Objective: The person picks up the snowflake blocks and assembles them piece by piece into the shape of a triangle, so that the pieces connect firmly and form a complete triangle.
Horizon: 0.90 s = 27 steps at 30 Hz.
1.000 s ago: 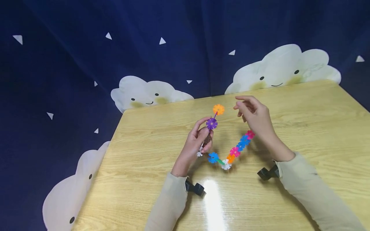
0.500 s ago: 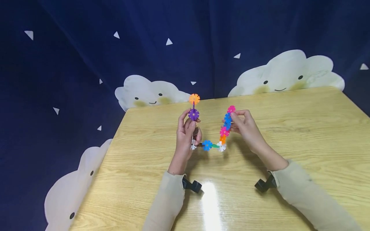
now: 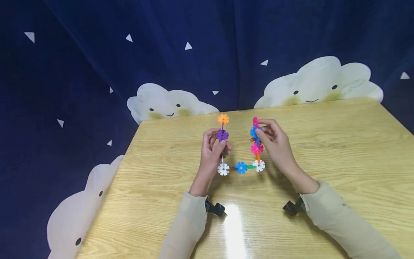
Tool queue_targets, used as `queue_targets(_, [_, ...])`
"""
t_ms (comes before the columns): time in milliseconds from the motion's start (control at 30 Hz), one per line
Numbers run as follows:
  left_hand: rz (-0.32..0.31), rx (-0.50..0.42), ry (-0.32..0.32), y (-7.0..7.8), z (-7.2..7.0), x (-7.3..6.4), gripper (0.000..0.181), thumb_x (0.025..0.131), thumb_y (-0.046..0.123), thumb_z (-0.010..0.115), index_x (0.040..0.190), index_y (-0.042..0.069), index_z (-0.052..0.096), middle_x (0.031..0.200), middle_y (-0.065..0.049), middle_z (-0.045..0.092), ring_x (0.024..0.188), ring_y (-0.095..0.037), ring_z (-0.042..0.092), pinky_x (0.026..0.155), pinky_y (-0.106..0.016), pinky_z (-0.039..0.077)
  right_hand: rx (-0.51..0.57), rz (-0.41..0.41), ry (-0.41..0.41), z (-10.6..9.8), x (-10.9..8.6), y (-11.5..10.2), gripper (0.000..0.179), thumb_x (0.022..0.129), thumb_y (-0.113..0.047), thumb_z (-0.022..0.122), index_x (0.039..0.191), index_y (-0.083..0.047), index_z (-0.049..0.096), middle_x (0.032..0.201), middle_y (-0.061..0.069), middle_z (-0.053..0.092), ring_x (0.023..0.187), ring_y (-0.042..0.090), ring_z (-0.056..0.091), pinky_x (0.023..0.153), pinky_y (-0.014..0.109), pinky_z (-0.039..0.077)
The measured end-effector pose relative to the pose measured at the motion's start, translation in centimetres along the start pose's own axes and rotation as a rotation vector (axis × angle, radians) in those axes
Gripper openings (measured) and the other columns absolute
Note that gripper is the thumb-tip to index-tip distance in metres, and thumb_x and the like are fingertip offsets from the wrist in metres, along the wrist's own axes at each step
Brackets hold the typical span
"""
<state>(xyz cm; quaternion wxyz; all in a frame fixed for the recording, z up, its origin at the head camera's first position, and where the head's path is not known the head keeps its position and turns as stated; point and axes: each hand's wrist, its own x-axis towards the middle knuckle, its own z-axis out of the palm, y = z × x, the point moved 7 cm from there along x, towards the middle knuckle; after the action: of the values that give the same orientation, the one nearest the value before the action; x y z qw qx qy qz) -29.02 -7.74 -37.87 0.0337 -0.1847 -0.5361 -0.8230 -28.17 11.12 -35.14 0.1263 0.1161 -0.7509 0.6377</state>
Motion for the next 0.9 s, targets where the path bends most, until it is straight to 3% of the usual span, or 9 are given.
queue_targets(200, [-0.043,0.079,-0.025,-0.4,0.7,-0.2,0.032,0.097,-0.004,0.046,0.124,0.011,0.038,0.124,-0.024,0.051,0.072,-0.006,0.06,0.063,-0.016,0.051,-0.071,0.01,-0.008,0.3,-0.1,0.2,0.033,0.098,-0.025,0.061,0.126,-0.008,0.058,0.082,-0.015,0.061,0.071,0.005,0.055,0.069,0.014,0.048])
queue_targets(333, [-0.067,0.199,-0.031,-0.3,1.4,-0.4,0.033,0.1,0.001,0.048,0.129,0.003,0.032,0.116,-0.02,0.053,0.066,-0.005,0.058,0.059,-0.016,0.05,-0.088,-0.006,-0.017,0.6,-0.3,0.0,0.03,0.097,-0.024,0.062,0.123,-0.009,0.061,0.081,-0.008,0.063,0.069,0.006,0.055,0.064,0.015,0.047])
queue_targets(500, [-0.044,0.345,-0.065,-0.1,1.8,-0.5,0.055,0.102,0.01,0.049,0.15,0.016,0.024,0.115,-0.027,0.055,0.06,-0.009,0.058,0.053,-0.017,0.049,-0.205,-0.071,-0.025,1.1,-0.5,-0.5,0.025,0.098,-0.021,0.06,0.119,-0.01,0.065,0.084,0.008,0.067,0.067,0.006,0.054,0.062,0.013,0.047])
queue_targets(600, [-0.034,0.427,-0.086,0.0,2.0,-0.6,0.06,0.103,0.013,0.048,0.155,0.024,0.022,0.115,-0.026,0.056,0.059,-0.015,0.058,0.051,-0.018,0.048,-0.26,-0.101,-0.035,1.4,-0.6,-0.7,0.024,0.099,-0.02,0.059,0.118,-0.009,0.066,0.086,0.011,0.07,0.069,0.007,0.056,0.064,0.011,0.048])
queue_targets(767, [-0.059,0.48,-0.069,0.0,2.1,-0.6,0.057,0.102,0.012,0.051,0.153,0.026,0.029,0.113,-0.022,0.055,0.057,-0.014,0.057,0.049,-0.018,0.048,-0.274,-0.127,-0.044,1.9,-0.7,-0.7,0.022,0.098,-0.018,0.059,0.116,-0.007,0.067,0.088,0.011,0.071,0.073,0.014,0.061,0.067,0.01,0.049])
queue_targets(900, [-0.057,0.497,-0.038,0.7,2.2,-0.7,0.055,0.099,0.006,0.054,0.149,0.017,0.034,0.115,-0.022,0.055,0.057,-0.018,0.058,0.048,-0.026,0.053,-0.282,-0.151,-0.049,2.2,-0.8,-0.8,0.02,0.098,-0.015,0.06,0.114,-0.007,0.068,0.088,0.011,0.071,0.072,0.014,0.061,0.068,0.009,0.05])
